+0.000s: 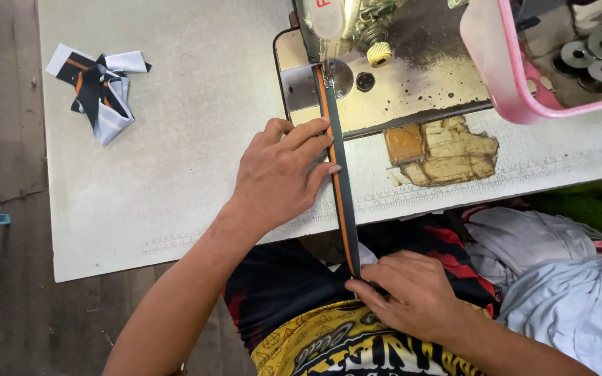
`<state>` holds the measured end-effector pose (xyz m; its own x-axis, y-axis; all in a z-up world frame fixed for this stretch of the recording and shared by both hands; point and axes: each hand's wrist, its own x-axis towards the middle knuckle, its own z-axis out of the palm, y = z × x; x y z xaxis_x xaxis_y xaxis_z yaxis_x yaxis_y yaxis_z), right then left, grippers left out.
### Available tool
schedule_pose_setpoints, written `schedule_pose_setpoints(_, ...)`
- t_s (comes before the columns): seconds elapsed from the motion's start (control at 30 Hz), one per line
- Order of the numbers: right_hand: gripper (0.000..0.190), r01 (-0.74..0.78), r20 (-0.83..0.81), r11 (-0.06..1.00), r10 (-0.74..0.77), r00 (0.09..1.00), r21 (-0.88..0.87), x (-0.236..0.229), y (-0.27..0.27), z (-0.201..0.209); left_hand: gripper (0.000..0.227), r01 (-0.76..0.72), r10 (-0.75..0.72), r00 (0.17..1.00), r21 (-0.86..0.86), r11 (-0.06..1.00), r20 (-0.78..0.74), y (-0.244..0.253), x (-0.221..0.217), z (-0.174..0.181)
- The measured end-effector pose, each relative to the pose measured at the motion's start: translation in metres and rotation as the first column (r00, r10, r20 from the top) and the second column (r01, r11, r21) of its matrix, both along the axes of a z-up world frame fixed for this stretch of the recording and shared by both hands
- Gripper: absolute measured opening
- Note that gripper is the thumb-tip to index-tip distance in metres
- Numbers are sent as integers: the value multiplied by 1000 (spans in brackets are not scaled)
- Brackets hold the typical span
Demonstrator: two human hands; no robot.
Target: Sewing fabric strips together or adding borders using an industrial sewing machine.
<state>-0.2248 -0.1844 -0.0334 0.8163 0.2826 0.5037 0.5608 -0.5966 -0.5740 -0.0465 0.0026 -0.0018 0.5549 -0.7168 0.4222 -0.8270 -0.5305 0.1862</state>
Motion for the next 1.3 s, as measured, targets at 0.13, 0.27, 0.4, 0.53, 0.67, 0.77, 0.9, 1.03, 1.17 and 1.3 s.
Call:
schedule_pose_setpoints(0.13,24,13,26,999,-14,1000,42,-2,1,-5,37,-15,15,1000,4,1000,19,0,0,-2)
schedule_pose_setpoints(0.27,23,19,5,1000,-19,1000,22,-4,2,-9,40,-39,39,999,24,999,16,0,-1,-2)
schedule_pose_setpoints(0.4,18,0,3,999,0,1000,32,-4,4,-10,40,-39,39,999,-10,999,10,0,-2,-2)
schedule_pose_setpoints(0.53,12,111,-351,948,0,936,297,-15,-3,-21,38,-48,48,999,-10,999,1,0,-3,-3)
schedule_pose_setpoints(0.67,16,321,-736,828,153,659,460,-23,-11,-42,37,-74,74,997,-3,997,-13,0,-5,-4)
schedule_pose_setpoints(0.77,13,332,-763,802,220,608,497,-26,-13,-57,39,-72,72,997,-15,997,8,-1,-5,-3)
schedule_pose_setpoints(0.9,16,320,-773,832,188,606,453,-24,-15,-63,42,-72,72,997,-4,997,13,-1,-6,-3)
schedule_pose_setpoints(1.03,15,222,-663,921,51,747,320,-17,-12,-62,48,-78,78,997,-11,997,17,-2,-5,-4)
schedule_pose_setpoints(1.17,21,3,-145,999,2,989,36,2,-13,-43,53,-83,83,997,33,996,3,-1,-5,-3)
schedule_pose_setpoints(1.3,27,-104,-143,975,76,987,-199,22,-28,-12,52,-101,101,995,23,995,28,-1,-6,-4)
